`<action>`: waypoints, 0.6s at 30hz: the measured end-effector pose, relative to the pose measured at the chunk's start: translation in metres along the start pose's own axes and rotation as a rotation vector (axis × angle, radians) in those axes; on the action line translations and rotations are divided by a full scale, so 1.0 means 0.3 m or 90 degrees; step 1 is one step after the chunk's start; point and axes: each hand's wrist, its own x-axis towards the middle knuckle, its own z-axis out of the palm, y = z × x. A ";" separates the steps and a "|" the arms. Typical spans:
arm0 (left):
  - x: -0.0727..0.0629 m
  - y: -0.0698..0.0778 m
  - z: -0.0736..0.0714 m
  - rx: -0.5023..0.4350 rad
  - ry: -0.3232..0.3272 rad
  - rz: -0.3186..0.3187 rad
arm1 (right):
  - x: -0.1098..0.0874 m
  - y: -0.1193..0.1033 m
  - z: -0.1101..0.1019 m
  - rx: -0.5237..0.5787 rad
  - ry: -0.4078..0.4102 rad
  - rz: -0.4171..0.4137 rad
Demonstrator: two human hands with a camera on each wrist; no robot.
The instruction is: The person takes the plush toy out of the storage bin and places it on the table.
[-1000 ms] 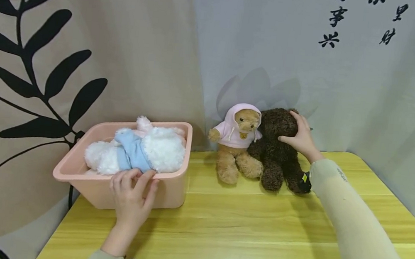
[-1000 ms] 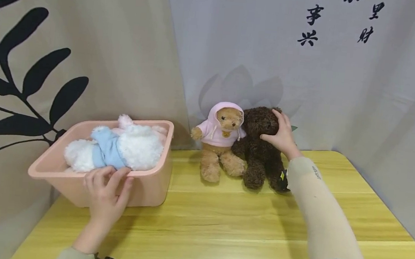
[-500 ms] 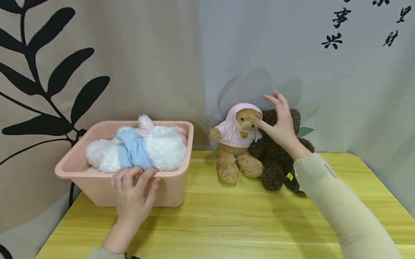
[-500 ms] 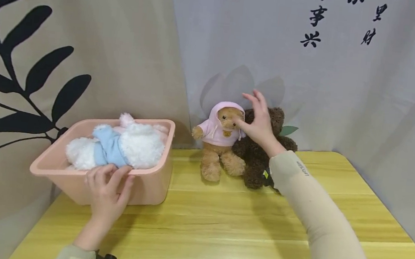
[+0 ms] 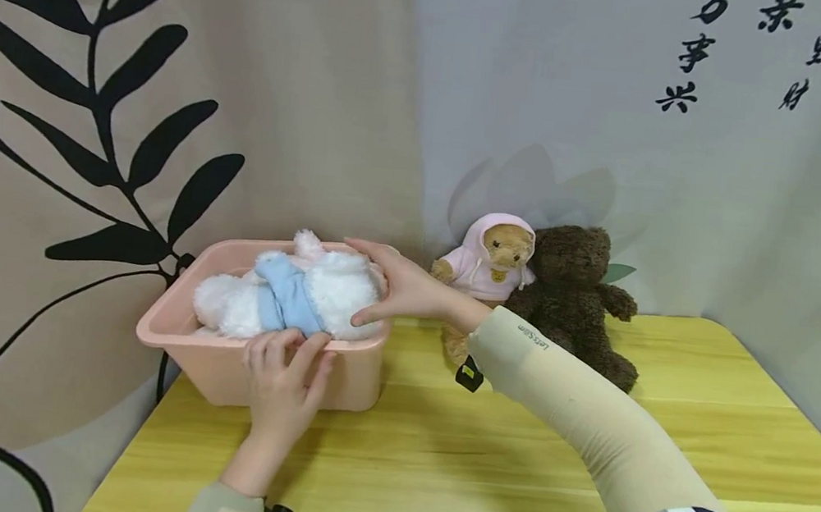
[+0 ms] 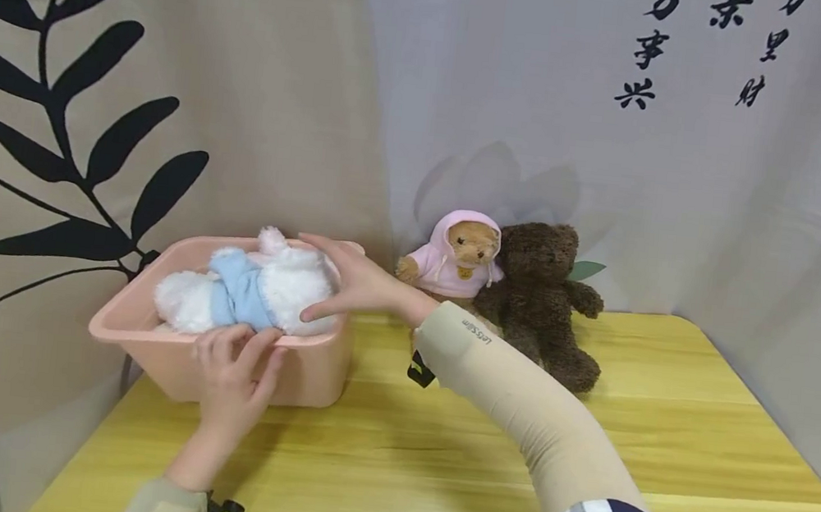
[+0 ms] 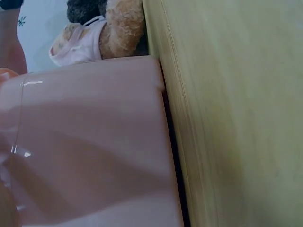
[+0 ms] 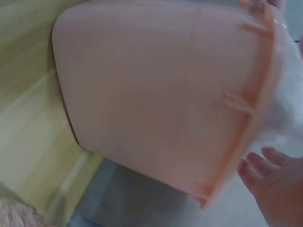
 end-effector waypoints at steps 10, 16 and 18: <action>0.023 -0.029 -0.025 -0.005 -0.009 0.022 | 0.053 0.012 0.080 0.064 0.015 -0.021; 0.032 -0.051 -0.050 -0.013 0.001 0.056 | 0.066 -0.016 0.076 0.025 0.078 -0.023; 0.033 -0.062 -0.057 -0.012 0.014 0.061 | 0.063 -0.028 0.069 0.019 0.100 0.000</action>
